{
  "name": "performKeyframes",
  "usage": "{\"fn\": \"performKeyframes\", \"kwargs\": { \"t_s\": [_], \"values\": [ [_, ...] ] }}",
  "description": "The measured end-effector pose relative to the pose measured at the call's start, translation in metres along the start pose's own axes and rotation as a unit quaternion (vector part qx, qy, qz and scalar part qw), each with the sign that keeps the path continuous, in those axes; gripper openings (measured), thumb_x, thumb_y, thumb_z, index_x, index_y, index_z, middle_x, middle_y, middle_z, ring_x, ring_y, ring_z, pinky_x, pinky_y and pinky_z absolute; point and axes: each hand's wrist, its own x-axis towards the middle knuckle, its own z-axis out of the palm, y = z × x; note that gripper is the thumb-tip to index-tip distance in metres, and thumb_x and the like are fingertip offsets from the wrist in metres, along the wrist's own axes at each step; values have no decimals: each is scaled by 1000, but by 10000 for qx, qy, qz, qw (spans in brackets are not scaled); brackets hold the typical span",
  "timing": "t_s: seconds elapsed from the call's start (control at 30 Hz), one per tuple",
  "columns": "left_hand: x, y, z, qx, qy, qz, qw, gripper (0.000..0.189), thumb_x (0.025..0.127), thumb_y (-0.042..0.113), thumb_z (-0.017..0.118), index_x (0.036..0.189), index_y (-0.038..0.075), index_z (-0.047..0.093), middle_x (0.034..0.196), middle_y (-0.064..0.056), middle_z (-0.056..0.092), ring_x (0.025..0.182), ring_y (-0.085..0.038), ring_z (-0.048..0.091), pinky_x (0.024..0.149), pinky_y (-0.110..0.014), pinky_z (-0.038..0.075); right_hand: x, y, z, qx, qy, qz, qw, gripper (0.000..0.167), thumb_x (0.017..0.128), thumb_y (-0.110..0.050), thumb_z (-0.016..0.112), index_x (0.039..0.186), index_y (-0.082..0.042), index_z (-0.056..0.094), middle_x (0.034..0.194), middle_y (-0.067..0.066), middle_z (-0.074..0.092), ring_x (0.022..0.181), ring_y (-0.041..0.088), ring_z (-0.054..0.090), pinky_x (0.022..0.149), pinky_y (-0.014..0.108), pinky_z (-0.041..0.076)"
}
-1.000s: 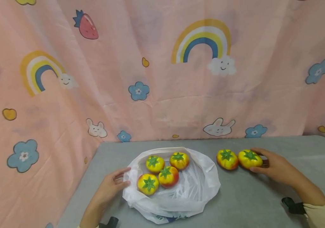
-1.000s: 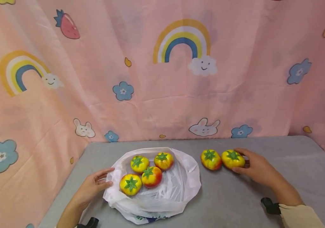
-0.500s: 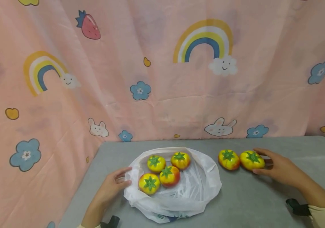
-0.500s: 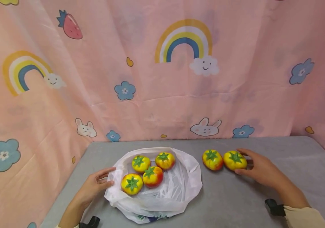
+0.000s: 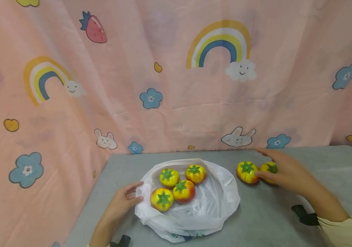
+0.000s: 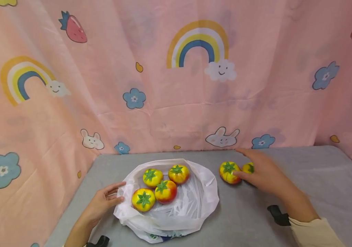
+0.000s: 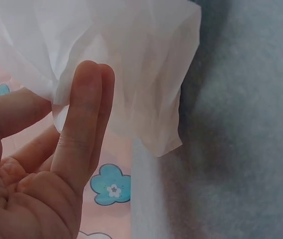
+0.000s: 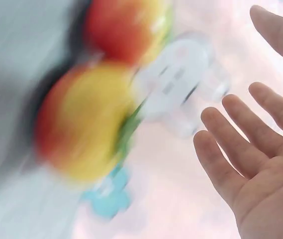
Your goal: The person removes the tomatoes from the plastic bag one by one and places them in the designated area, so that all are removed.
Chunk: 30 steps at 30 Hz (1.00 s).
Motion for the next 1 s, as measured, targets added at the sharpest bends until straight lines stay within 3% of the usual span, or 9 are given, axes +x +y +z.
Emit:
{"fn": "performKeyframes", "kwargs": {
  "t_s": [0.17,0.33,0.73,1.0],
  "values": [
    [1,0,1,8,-4,-55,10000,53,86,10,76,136,15,61,135,-19,60,105,-24,70,86,-42,60,11,-46,6,424,40,-602,9973,80,85,-53,73,148,-13,45,148,19,50,132,46,48,102,69,41],
    [1,-1,0,38,-41,-8,10000,53,86,10,76,136,15,61,137,-20,59,107,-25,69,87,-42,60,25,-72,18,646,-98,-880,9940,73,87,-42,75,147,-12,47,145,17,53,126,41,56,100,65,46],
    [-1,1,1,183,6,-96,9998,52,87,11,75,136,15,61,136,-20,59,108,-24,68,89,-41,59,49,-95,53,1303,-295,-1278,9828,63,88,-31,75,143,-13,52,142,11,57,124,34,60,100,57,51],
    [0,1,1,191,-17,-151,9997,52,87,12,75,136,16,61,138,-21,58,112,-27,68,89,-42,59,56,-99,77,1537,-397,-1229,9796,63,87,-30,76,142,-10,53,141,11,59,123,32,60,101,52,51]
  ]
}}
